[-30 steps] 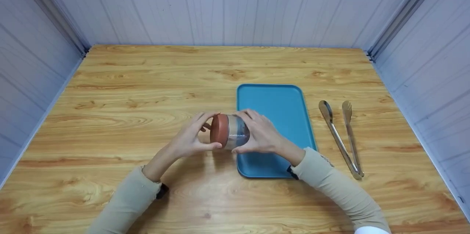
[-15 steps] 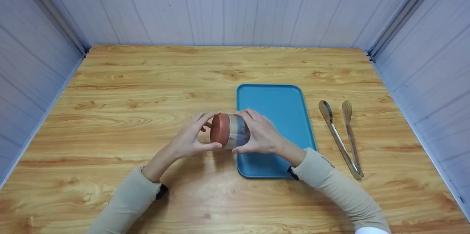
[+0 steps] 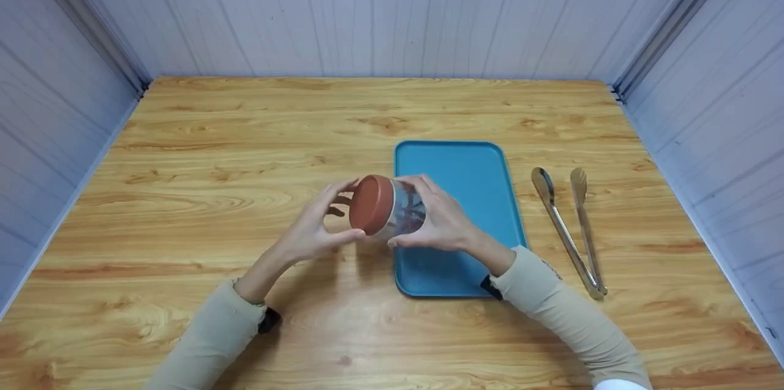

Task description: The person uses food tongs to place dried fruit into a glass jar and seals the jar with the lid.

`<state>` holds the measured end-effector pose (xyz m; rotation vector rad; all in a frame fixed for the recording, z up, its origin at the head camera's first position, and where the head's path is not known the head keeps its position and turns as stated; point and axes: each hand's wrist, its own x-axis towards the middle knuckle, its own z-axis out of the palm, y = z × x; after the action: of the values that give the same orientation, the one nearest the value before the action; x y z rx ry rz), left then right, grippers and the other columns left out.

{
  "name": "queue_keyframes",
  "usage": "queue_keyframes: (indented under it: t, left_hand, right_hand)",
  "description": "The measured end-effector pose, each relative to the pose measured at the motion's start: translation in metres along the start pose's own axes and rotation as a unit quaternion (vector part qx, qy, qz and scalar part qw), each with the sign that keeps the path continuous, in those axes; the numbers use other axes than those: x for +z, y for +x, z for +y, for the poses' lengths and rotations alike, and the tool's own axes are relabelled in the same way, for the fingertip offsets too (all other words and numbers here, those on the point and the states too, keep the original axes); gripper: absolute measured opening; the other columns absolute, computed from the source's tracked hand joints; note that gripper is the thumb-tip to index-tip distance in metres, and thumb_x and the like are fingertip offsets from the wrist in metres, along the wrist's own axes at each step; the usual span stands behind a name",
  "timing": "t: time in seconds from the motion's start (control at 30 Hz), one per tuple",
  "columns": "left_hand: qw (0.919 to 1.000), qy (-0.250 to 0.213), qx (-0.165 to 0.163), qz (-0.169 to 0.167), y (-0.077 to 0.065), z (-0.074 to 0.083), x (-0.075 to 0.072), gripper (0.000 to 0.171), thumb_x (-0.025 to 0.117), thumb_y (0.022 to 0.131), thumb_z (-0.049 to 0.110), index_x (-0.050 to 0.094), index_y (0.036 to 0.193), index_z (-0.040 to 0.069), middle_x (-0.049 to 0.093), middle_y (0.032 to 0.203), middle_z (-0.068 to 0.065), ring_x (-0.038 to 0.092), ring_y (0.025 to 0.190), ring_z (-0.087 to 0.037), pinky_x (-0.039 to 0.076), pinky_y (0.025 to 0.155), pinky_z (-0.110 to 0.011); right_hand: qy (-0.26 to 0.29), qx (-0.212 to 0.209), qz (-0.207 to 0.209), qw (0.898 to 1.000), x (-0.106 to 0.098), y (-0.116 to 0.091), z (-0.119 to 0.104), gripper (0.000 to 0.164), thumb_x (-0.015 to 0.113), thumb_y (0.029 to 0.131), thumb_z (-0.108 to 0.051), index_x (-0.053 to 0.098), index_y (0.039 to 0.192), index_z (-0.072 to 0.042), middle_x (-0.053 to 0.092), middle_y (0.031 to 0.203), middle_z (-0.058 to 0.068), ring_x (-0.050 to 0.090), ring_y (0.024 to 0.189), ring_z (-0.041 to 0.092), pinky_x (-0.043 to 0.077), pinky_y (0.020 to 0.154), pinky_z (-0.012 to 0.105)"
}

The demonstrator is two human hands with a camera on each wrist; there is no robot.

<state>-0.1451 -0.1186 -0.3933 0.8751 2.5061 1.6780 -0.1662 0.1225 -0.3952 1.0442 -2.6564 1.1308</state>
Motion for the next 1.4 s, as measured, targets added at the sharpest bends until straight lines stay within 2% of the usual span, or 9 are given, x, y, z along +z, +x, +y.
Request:
queue_keyframes:
  t: [0.17,0.23,0.4,0.53,0.77,0.9,1.1,1.2,1.4]
  left_hand:
    - [0.9992,-0.034,-0.018,-0.004,-0.001,0.021,-0.004,0.066,0.070,0.074,0.004,0.035,0.128,-0.009,0.045,0.122,-0.020,0.045,0.105,-0.031,0.041,0.083,-0.047]
    - [0.9988,-0.041,-0.026,-0.007,-0.001,0.021,-0.004,0.063,0.069,0.075,0.005,0.037,0.127,-0.008,0.045,0.122,-0.020,0.046,0.105,-0.031,0.040,0.083,-0.047]
    - [0.9978,-0.057,-0.032,-0.008,-0.001,0.020,-0.004,0.058,0.067,0.076,0.002,0.039,0.125,-0.009,0.045,0.120,-0.021,0.046,0.104,-0.031,0.040,0.084,-0.047]
    - [0.9962,-0.081,-0.032,-0.004,-0.001,0.019,-0.003,0.058,0.066,0.076,-0.001,0.037,0.126,-0.010,0.045,0.119,-0.021,0.046,0.105,-0.032,0.039,0.086,-0.045]
    - [0.9886,-0.143,-0.049,-0.005,-0.001,0.016,-0.001,0.059,0.063,0.079,-0.002,0.032,0.129,-0.009,0.046,0.119,-0.022,0.048,0.106,-0.029,0.041,0.087,-0.036]
    - [0.9817,-0.182,-0.056,-0.003,0.000,0.003,0.001,0.056,0.059,0.081,-0.002,0.031,0.129,-0.008,0.047,0.120,-0.023,0.050,0.104,-0.029,0.043,0.084,-0.035]
    - [0.9792,-0.194,-0.058,0.009,0.002,-0.008,0.005,0.055,0.061,0.082,0.004,0.034,0.129,-0.006,0.048,0.119,-0.020,0.053,0.102,-0.026,0.044,0.082,-0.034]
    - [0.9789,-0.195,-0.060,0.015,0.002,-0.007,0.006,0.055,0.061,0.081,0.003,0.035,0.129,-0.005,0.048,0.119,-0.020,0.053,0.101,-0.026,0.044,0.082,-0.035]
    - [0.9862,-0.157,-0.047,0.025,0.001,0.014,0.001,0.055,0.062,0.080,-0.001,0.035,0.127,-0.009,0.049,0.116,-0.022,0.054,0.100,-0.029,0.044,0.083,-0.039]
  right_hand:
    - [0.052,-0.008,0.014,0.999,-0.001,0.001,0.000,0.087,0.077,0.059,-0.047,0.037,0.129,-0.016,0.043,0.117,-0.002,0.044,0.102,0.020,0.042,0.080,0.038]
    - [0.067,-0.008,0.016,0.998,-0.003,0.001,-0.004,0.086,0.078,0.060,-0.041,0.036,0.129,-0.014,0.043,0.117,-0.002,0.043,0.102,0.021,0.042,0.080,0.038]
    - [0.113,-0.016,0.019,0.993,-0.014,0.000,-0.029,0.083,0.081,0.061,-0.019,0.035,0.128,-0.002,0.043,0.118,0.010,0.042,0.103,0.029,0.042,0.080,0.045]
    - [0.132,-0.032,0.025,0.990,-0.017,0.000,-0.037,0.084,0.080,0.060,-0.012,0.033,0.129,-0.002,0.043,0.119,0.011,0.042,0.103,0.030,0.041,0.079,0.047]
    - [0.145,-0.035,0.017,0.989,-0.013,0.000,-0.035,0.086,0.078,0.064,-0.011,0.028,0.134,-0.005,0.041,0.121,0.010,0.043,0.104,0.022,0.043,0.079,0.045]
    - [0.168,-0.031,0.000,0.985,-0.013,0.001,-0.035,0.083,0.074,0.071,-0.013,0.023,0.136,-0.004,0.039,0.125,0.014,0.043,0.107,0.025,0.042,0.082,0.046]
    - [0.163,-0.019,-0.011,0.986,-0.014,0.000,-0.037,0.077,0.057,0.083,-0.042,0.018,0.138,-0.005,0.035,0.130,0.016,0.038,0.114,0.026,0.039,0.085,0.048]
    - [0.164,-0.009,-0.011,0.986,-0.014,0.000,-0.039,0.074,0.049,0.086,-0.047,0.017,0.138,-0.004,0.034,0.131,0.015,0.038,0.114,0.026,0.040,0.084,0.049]
    - [0.171,0.006,0.000,0.985,-0.016,0.001,-0.043,0.064,0.053,0.088,-0.032,0.022,0.137,-0.006,0.037,0.131,0.010,0.036,0.117,0.021,0.034,0.091,0.043]
